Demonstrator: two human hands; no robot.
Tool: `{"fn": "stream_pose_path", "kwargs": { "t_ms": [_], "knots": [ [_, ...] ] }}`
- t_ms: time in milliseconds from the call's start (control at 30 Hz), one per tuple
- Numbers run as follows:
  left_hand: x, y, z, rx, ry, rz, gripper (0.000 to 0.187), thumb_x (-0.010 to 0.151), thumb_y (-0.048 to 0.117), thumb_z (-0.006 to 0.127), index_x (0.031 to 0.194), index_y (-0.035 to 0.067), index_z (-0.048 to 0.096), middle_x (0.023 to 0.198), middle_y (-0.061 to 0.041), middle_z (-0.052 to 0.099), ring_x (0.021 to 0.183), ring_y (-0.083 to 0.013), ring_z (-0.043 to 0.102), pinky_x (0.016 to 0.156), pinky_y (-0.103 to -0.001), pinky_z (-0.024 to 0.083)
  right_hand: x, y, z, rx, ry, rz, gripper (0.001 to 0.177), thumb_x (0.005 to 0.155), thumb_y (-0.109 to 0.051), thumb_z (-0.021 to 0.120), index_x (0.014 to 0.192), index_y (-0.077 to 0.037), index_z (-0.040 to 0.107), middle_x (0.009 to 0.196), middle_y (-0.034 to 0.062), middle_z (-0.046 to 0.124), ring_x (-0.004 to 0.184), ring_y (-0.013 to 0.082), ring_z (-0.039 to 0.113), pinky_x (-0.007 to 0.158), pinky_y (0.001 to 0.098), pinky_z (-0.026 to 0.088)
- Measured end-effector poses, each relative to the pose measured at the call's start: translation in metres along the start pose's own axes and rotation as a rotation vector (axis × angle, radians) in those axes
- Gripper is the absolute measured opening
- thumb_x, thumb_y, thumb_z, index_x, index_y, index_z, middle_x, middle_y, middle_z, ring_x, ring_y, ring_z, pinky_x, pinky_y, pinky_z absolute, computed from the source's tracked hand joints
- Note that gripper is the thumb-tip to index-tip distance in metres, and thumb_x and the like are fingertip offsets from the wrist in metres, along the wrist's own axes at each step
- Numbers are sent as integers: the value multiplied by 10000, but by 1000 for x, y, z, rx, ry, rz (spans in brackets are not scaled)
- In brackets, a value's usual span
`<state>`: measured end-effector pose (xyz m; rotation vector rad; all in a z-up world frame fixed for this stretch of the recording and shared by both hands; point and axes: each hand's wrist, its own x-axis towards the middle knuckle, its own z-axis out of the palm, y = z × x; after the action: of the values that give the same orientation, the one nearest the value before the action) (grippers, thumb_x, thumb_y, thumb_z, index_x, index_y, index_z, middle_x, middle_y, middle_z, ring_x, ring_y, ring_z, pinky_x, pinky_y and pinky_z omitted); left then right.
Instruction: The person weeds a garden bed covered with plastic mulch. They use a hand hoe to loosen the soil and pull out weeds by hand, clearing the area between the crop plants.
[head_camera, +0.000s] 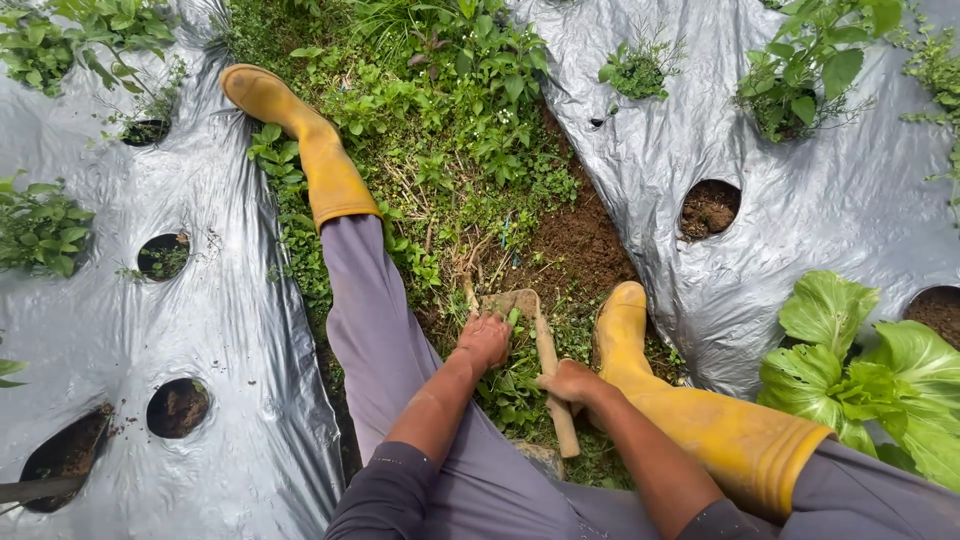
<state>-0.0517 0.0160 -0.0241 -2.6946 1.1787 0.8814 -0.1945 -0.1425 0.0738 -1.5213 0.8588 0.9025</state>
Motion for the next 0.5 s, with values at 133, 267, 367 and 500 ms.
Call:
{"fn": "stream_pose_path", "kwargs": {
  "t_ms": [133,267,367,500],
  "knots": [
    [16,-1,-6,2,-149,-35,381,951,324,638,1301,176,674,1337,-89,671,1343,-307,560,1132,-512,397,-9,-21,-10,-805,-42,-129,506,927,-371,598,1140,78,691,889,235,744,809,357,768,721,505,655],
    [70,-16,2,16,-226,-112,410,919,359,697,1287,178,697,1351,-70,697,1311,-317,621,1092,-524,490,90,10,-31,-933,270,-160,330,828,-309,640,967,-66,814,1016,197,779,1073,387,735,928,580,585],
    [61,-2,-44,-7,-219,-60,315,871,246,753,1181,186,760,1278,-52,741,1276,-317,651,1076,-539,515,24,-52,-52,-727,431,-237,587,966,-526,520,1152,-12,734,1182,271,709,1204,445,656,1019,596,524],
    [53,14,-89,42,-174,-40,200,833,272,807,1031,300,812,1189,1,775,1196,-291,697,1044,-512,541,24,-61,-49,-643,473,-228,566,943,-502,509,1163,-44,758,1182,259,719,1183,449,668,991,567,544]
  ]
}}
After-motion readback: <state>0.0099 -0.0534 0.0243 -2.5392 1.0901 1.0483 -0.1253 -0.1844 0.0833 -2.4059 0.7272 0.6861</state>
